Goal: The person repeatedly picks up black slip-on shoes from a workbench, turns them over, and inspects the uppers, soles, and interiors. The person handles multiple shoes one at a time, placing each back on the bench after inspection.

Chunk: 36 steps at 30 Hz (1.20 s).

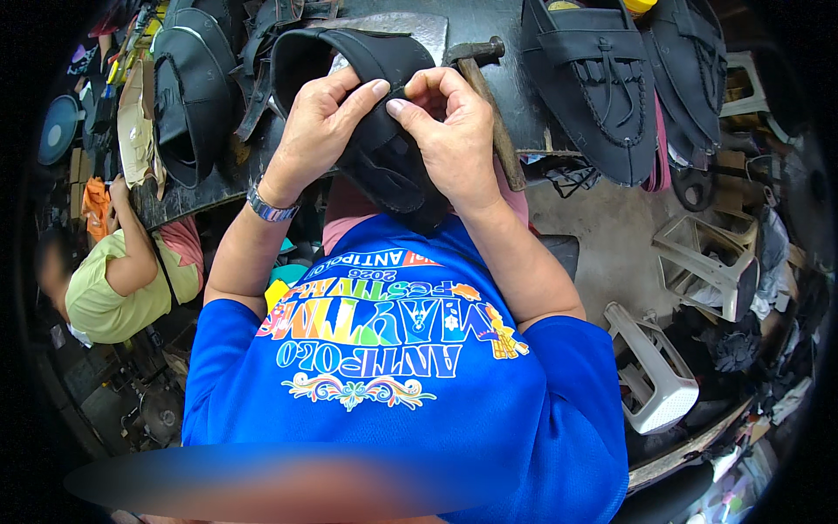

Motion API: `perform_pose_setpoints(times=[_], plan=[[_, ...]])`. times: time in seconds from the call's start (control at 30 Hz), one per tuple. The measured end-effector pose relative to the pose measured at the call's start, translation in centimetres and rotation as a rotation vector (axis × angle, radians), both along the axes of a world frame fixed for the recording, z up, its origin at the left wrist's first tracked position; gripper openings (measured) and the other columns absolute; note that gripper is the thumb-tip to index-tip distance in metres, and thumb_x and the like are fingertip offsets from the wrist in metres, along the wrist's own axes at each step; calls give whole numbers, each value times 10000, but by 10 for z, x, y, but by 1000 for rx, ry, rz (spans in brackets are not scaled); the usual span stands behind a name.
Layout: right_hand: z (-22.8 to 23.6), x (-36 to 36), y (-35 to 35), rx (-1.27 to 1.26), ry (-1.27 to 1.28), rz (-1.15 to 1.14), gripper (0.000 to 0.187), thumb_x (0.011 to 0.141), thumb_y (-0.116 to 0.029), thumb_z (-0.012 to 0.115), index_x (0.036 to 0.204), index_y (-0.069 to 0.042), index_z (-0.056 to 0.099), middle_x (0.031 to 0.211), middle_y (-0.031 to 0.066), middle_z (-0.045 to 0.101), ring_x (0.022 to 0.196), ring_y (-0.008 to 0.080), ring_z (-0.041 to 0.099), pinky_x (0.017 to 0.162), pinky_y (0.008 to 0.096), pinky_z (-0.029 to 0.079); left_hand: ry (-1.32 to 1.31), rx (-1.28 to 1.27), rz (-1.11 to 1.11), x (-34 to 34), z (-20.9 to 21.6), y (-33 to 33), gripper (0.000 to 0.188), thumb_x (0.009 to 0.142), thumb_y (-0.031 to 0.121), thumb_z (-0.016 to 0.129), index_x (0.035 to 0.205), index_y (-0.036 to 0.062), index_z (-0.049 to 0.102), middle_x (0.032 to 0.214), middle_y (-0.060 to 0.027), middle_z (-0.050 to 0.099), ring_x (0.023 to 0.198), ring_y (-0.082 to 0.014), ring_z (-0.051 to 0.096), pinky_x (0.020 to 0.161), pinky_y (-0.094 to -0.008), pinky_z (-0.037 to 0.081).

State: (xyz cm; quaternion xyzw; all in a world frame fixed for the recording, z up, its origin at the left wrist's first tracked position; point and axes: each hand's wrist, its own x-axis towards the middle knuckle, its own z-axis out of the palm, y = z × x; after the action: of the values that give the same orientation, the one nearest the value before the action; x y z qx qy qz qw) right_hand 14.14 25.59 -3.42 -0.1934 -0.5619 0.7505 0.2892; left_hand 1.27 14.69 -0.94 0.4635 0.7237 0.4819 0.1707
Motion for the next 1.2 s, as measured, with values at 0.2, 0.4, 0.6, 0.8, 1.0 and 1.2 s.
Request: perform_pose_setpoints(times=[0.2, 0.4, 0.6, 0.8, 1.0, 1.2], plan=[[2, 2, -4, 234, -12, -33, 121, 858, 3, 712, 933, -21, 620, 861, -16, 593, 779, 53, 545, 717, 207, 455, 9, 3, 42, 5, 1, -1, 231, 951, 201, 630, 968, -23, 686, 733, -191, 663, 609, -225, 636, 571, -315, 475], [-2, 4, 2, 461, -41, -38, 98, 894, -6, 688, 960, -25, 618, 885, -16, 585, 816, 58, 541, 773, 205, 446, 30, 3, 52, 6, -3, 2, 233, 947, 212, 632, 958, -13, 691, 704, -186, 650, 576, -254, 620, 557, -331, 467], [-4, 12, 4, 306, -77, 10, 102, 897, -12, 689, 954, -14, 604, 874, -18, 577, 815, 52, 532, 749, 200, 438, 174, -52, 86, 13, -7, 7, 243, 940, 242, 645, 936, 6, 704, 699, -193, 652, 594, -311, 642, 540, -365, 470], [-2, 16, 1, 550, -28, -33, 83, 898, 10, 669, 951, 0, 606, 857, -5, 583, 796, 61, 530, 729, 206, 439, 202, 56, 125, 19, -12, 8, 249, 931, 257, 654, 903, 15, 702, 683, -198, 639, 590, -334, 634, 528, -387, 465], [22, 16, -19, 667, 59, 86, 114, 865, 18, 692, 939, -17, 613, 856, 33, 612, 768, 112, 576, 701, 245, 467, 231, -97, 179, 10, -21, 13, 323, 935, 298, 643, 784, 12, 647, 654, -207, 605, 576, -366, 602, 517, -421, 448], [18, 23, 4, 433, 40, 2, 131, 842, 25, 702, 948, 4, 629, 877, 35, 645, 805, 93, 612, 730, 238, 494, 12, -110, 45, 2, -23, 14, 416, 956, 340, 609, 748, -20, 620, 609, -173, 524, 541, -270, 498, 557, -390, 408]])
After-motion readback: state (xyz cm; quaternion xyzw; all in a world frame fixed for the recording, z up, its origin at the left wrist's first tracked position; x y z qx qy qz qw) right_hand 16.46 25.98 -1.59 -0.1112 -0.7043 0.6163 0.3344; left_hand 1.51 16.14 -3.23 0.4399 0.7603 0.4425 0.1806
